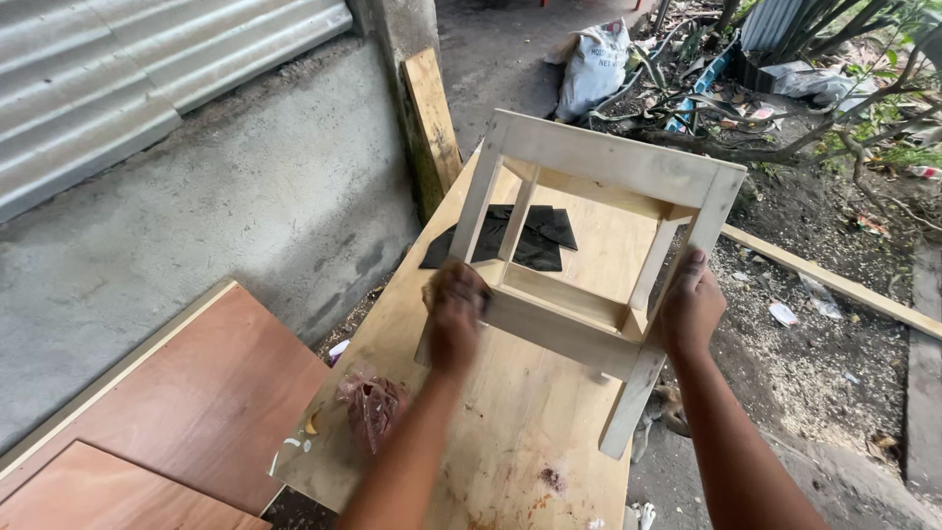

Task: The person sands a small wooden stool with sandpaper, working on the seat, legs, and frame. They rotate the stool to reach different surfaces and continue sanding until the clip ends.

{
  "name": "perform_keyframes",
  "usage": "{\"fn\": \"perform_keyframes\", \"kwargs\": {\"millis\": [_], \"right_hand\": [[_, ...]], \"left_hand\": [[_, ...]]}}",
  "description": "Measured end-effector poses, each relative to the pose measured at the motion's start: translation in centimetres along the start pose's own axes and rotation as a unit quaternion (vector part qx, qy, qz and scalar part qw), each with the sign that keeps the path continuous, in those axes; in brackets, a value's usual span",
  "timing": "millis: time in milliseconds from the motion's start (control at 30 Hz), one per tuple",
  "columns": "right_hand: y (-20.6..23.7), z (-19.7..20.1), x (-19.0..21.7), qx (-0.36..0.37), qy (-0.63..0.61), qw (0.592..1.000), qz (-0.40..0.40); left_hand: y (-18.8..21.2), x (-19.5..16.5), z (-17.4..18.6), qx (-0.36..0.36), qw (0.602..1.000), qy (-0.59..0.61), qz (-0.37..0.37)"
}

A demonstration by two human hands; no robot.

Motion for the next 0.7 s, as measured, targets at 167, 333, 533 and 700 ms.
{"fn": "perform_keyframes", "kwargs": {"millis": [167, 333, 533, 700], "right_hand": [[-1.7, 0.0, -0.8, -0.006, 0.033, 0.999, 0.012], [-2.8, 0.2, -1.4, 0.01, 0.044, 0.999, -0.025], [-2.1, 0.4, -0.8, -0.008, 0.042, 0.999, 0.023], [-0.3, 0.1, -0.6, -0.029, 0.036, 0.999, -0.005]], "left_hand": [[-4.1, 6.5, 1.5, -0.086, 0.993, -0.079, 0.031], [5.0, 4.9, 0.0, 0.114, 0.993, -0.04, -0.004], [10.3, 6.0, 0.8, 0.133, 0.988, -0.013, 0.08], [5.4, 7.6, -3.8, 0.114, 0.984, 0.018, 0.139]]}}
Point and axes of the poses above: each hand's wrist, its own y-axis away from the middle knuckle, its own z-axis out of the back of the hand, x = y × z, the point moved 5 cm from there along -y, towards the middle knuckle, and after that the axes turned 7 degrees about -y, right-handed, at the moved point
